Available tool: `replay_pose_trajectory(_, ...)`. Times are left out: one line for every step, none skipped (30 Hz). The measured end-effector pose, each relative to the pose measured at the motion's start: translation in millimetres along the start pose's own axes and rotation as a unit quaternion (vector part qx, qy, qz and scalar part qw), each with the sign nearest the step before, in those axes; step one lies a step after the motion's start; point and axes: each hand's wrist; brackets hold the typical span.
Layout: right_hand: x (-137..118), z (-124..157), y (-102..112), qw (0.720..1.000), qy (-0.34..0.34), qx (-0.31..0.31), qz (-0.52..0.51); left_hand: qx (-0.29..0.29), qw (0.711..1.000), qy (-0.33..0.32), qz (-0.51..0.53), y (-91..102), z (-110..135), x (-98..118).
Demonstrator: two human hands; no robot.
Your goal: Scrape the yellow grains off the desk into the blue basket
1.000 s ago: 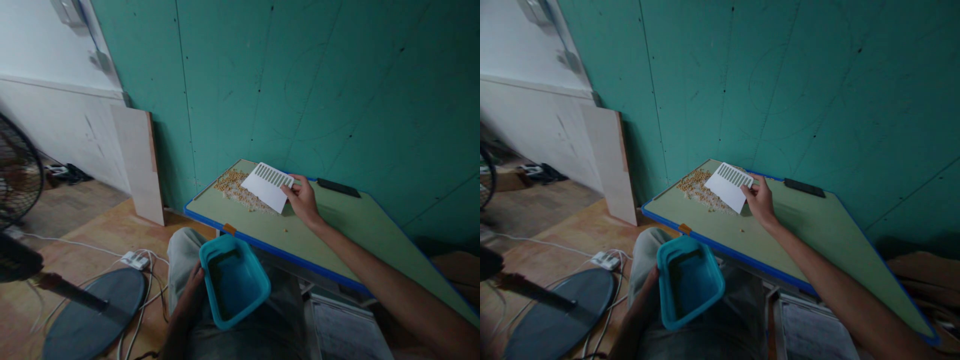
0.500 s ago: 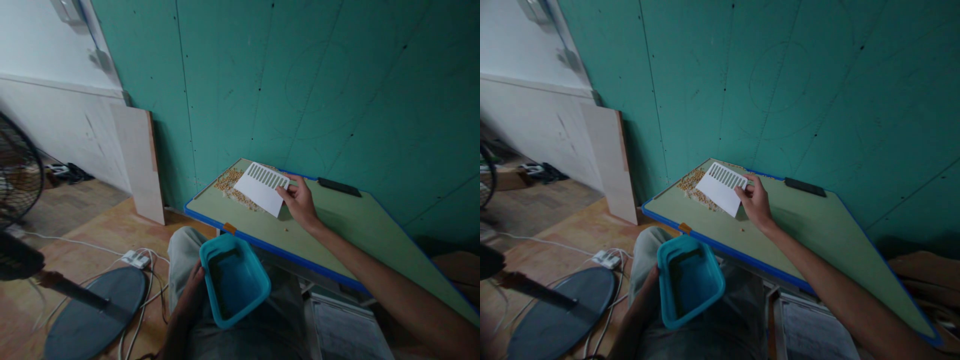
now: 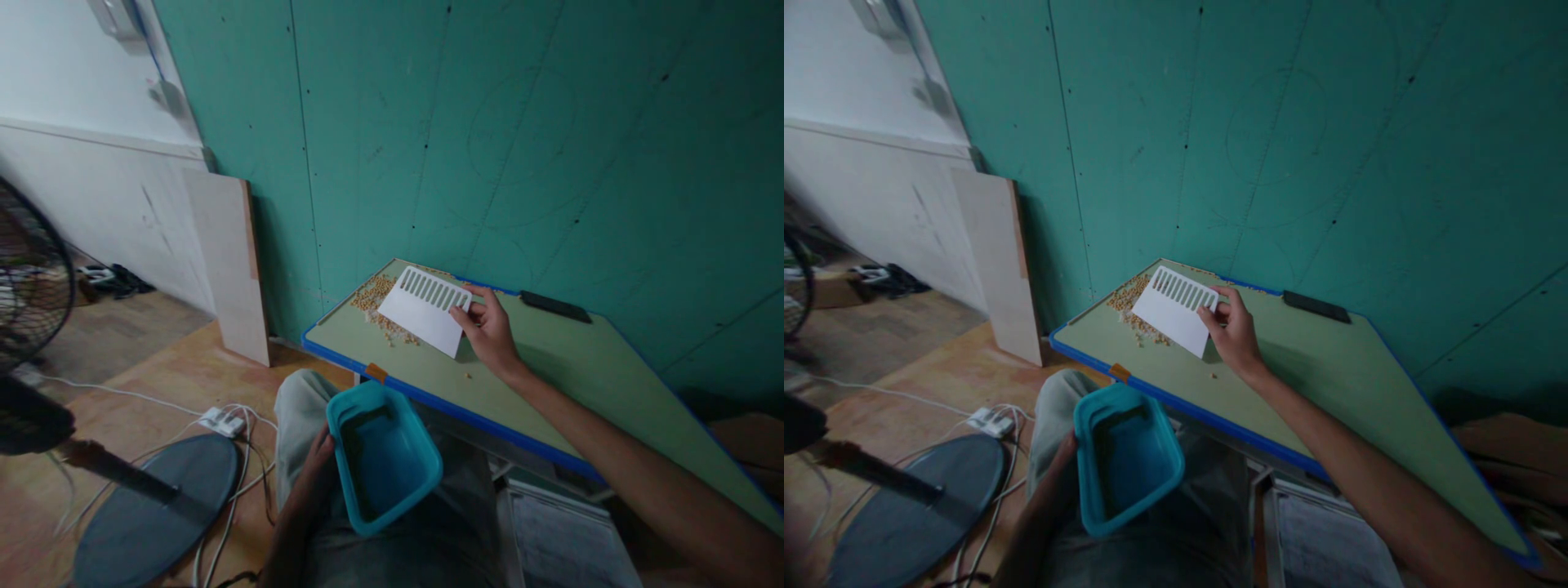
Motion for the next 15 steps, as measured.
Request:
replay_pose_trajectory(-0.9,0.5,-0.3,1.0,0.002,-0.002,0.004,-0.006,1.0,-0.001,0.002,-1.3,-0.3,0.7)
replay_pose_trajectory(-1.8,1.0,-0.6,1.0,0.004,-0.004,0.007,-0.01,1.0,-0.002,0.006,-3.2,0.1,2.0)
replay_pose_trajectory(-2.7,1.6,-0.9,1.0,0.006,-0.006,0.011,-0.012,1.0,-0.002,0.012,-5.5,1.0,3.7)
replay_pose_trajectory(-3.5,2.1,-1.2,1.0,0.008,-0.009,0.014,-0.008,1.0,0.001,0.018,-7.6,2.3,5.5)
replay_pose_trajectory(-4.1,2.6,-1.6,1.0,0.009,-0.012,0.016,0.0,1.0,0.005,0.024,-9.4,3.8,7.0)
replay_pose_trajectory(-4.7,3.1,-2.0,1.0,0.009,-0.015,0.017,0.009,1.0,0.008,0.028,-10.5,5.2,8.1)
replay_pose_trajectory(-5.2,3.6,-2.4,1.0,0.01,-0.017,0.017,0.017,0.999,0.013,0.028,-10.9,6.4,8.6)
replay_pose_trajectory(-5.6,4.1,-2.8,1.0,0.01,-0.018,0.017,0.022,0.999,0.017,0.027,-10.5,7.2,8.5)
replay_pose_trajectory(-6.0,4.5,-3.2,1.0,0.011,-0.019,0.016,0.022,0.999,0.023,0.025,-9.5,7.7,8.1)
replay_pose_trajectory(-6.3,4.9,-3.5,1.0,0.012,-0.02,0.016,0.02,0.999,0.028,0.023,-8.2,7.8,7.3)
replay_pose_trajectory(-6.7,5.3,-3.7,1.0,0.013,-0.021,0.016,0.017,0.999,0.031,0.021,-6.8,7.6,6.5)
replay_pose_trajectory(-7.2,5.6,-3.9,1.0,0.014,-0.022,0.016,0.016,0.999,0.033,0.017,-5.6,7.4,5.8)
replay_pose_trajectory(-7.7,6.0,-4.0,0.999,0.013,-0.025,0.015,0.017,0.999,0.033,0.013,-4.7,7.1,5.3)
replay_pose_trajectory(-8.2,6.4,-4.2,0.999,0.012,-0.027,0.013,0.017,0.999,0.032,0.01,-4.2,6.9,4.9)
replay_pose_trajectory(-8.6,6.7,-4.3,0.999,0.01,-0.029,0.011,0.017,0.999,0.031,0.012,-4.0,6.8,4.7)
Point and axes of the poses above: each hand's wrist, its own z-axis away from the middle knuckle, its own y-axis out of the back of the hand, x = y × z, and after that the axes turned 2 degrees about y, right-handed
